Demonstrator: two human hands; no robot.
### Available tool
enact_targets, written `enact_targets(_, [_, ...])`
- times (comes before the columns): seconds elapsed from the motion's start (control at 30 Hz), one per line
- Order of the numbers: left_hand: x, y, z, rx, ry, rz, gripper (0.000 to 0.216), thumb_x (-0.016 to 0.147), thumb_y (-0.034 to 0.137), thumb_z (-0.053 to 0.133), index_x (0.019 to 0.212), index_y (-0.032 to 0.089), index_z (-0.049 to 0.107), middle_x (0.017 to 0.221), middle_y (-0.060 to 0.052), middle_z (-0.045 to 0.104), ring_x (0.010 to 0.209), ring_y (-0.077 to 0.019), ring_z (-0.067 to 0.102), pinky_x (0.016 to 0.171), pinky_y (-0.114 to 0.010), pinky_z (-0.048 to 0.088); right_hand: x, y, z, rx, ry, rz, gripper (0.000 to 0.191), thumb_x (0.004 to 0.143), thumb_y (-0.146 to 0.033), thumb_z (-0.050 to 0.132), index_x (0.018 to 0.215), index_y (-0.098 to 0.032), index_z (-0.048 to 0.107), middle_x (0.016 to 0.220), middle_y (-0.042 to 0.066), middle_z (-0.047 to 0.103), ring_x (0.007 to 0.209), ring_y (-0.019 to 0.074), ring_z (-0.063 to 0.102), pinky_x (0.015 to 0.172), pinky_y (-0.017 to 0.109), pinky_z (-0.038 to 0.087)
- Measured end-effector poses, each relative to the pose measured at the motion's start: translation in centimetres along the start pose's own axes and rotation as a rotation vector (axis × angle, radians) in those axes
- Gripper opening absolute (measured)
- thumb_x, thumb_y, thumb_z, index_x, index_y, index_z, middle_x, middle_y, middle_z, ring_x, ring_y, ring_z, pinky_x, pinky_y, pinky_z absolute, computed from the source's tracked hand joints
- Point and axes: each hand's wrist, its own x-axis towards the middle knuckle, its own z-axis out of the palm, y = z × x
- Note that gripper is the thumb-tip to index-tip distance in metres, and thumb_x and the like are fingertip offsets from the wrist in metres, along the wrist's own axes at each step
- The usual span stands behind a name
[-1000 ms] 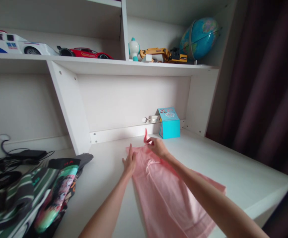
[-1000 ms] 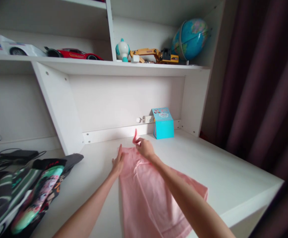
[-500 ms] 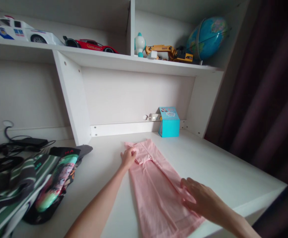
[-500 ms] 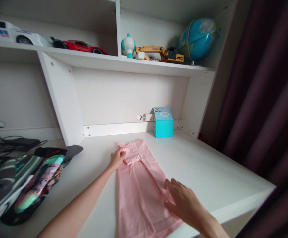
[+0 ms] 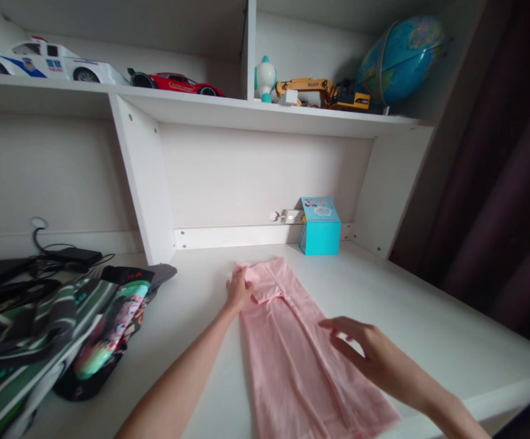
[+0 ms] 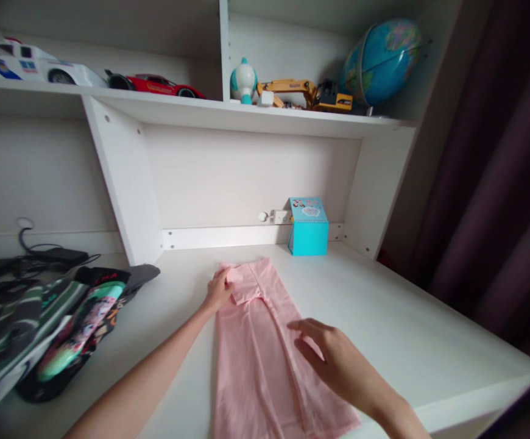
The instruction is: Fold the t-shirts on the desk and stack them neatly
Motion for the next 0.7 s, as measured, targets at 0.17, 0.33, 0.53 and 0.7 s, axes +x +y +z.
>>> enact_targets(0.17, [0.0, -0.3, -0.1, 0.066, 0.049, 0.009, 0.043, 0.077, 0.011, 0.045, 0.12, 0.017, 0.05, 0.129, -0.011, 0.045, 0.123, -0.0199, 0.037, 0.101, -0.034, 0.031, 0.9, 3.2, 3.5, -0.082, -0.113, -0.104, 0.051, 0.089, -0.038, 0.033, 0.138, -0.022, 0.027, 0.143, 0.004, 0.025, 0.131, 0.0206, 0.022, 0.107, 0.04, 0.025])
enact_targets(0.33, [-0.5, 2.3, -0.6, 0.197, 0.055, 0.116, 0.04, 0.082, 0.021, 0.043, 0.122, 0.018, 0.047, 0.134, -0.011, 0.038, 0.127, -0.0247, 0.029, 0.104, -0.042, 0.024, 0.4, 3.6, 5.6, -0.15, -0.19, -0.063, 0.054, 0.091, -0.044, 0.023, 0.139, -0.019, 0.02, 0.144, 0.005, 0.017, 0.132, 0.0218, 0.013, 0.107, 0.046, 0.019])
enact_targets(0.53, [0.7, 7.0, 1.3, 0.272, -0.336, 0.152, 0.061, 0.082, 0.05, 0.036, 0.135, 0.022, 0.029, 0.145, -0.01, 0.022, 0.133, -0.0312, 0.01, 0.102, -0.055, 0.016, 0.6, 4.4, 6.2, -0.191, -0.152, -0.103, 0.054, 0.091, -0.045, 0.023, 0.138, -0.02, 0.021, 0.143, 0.004, 0.019, 0.132, 0.0223, 0.015, 0.106, 0.045, 0.023])
enact_targets(0.7, [1.8, 7.7, 1.6, 0.289, -0.513, 0.066, 0.072, 0.076, 0.065, 0.03, 0.138, 0.03, 0.021, 0.149, -0.005, 0.005, 0.134, -0.0325, -0.004, 0.101, -0.06, 0.003, 0.6, 3.9, 5.8, -0.19, -0.166, -0.054, 0.055, 0.091, -0.045, 0.022, 0.138, -0.017, 0.023, 0.144, 0.005, 0.018, 0.132, 0.0217, 0.014, 0.107, 0.044, 0.021])
